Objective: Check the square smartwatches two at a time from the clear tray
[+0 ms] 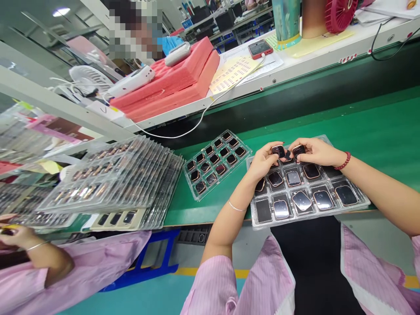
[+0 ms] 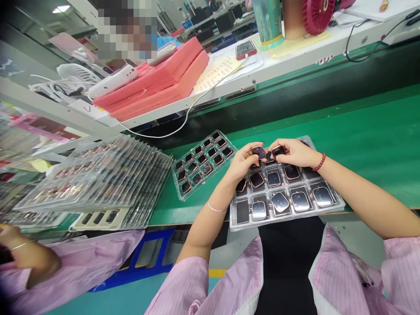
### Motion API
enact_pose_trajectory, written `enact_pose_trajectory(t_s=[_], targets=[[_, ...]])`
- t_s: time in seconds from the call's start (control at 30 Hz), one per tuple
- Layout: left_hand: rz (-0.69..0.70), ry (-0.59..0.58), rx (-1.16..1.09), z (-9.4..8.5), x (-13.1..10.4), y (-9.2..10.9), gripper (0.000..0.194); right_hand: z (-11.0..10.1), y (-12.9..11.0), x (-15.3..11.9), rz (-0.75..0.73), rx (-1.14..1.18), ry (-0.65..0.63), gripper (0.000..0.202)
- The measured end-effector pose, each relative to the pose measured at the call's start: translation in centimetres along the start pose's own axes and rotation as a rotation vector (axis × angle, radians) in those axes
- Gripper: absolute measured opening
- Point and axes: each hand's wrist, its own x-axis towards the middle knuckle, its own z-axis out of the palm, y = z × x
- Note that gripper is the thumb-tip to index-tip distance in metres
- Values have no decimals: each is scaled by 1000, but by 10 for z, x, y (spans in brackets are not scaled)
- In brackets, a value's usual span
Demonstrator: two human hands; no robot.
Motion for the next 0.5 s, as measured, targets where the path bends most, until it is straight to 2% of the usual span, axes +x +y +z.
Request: enact_pose_trajectory(t_s=[0.23, 0.4, 0.5], targets=[[-31, 18, -84, 1, 0, 0, 58, -1, 2, 0, -4, -19, -1, 28], [-70, 82, -198, -1, 7, -2, 59, -2, 4, 0, 12, -14, 14, 28], [-125, 89, -318, 2, 5, 11, 66, -2, 5, 0, 20, -24, 29, 29]])
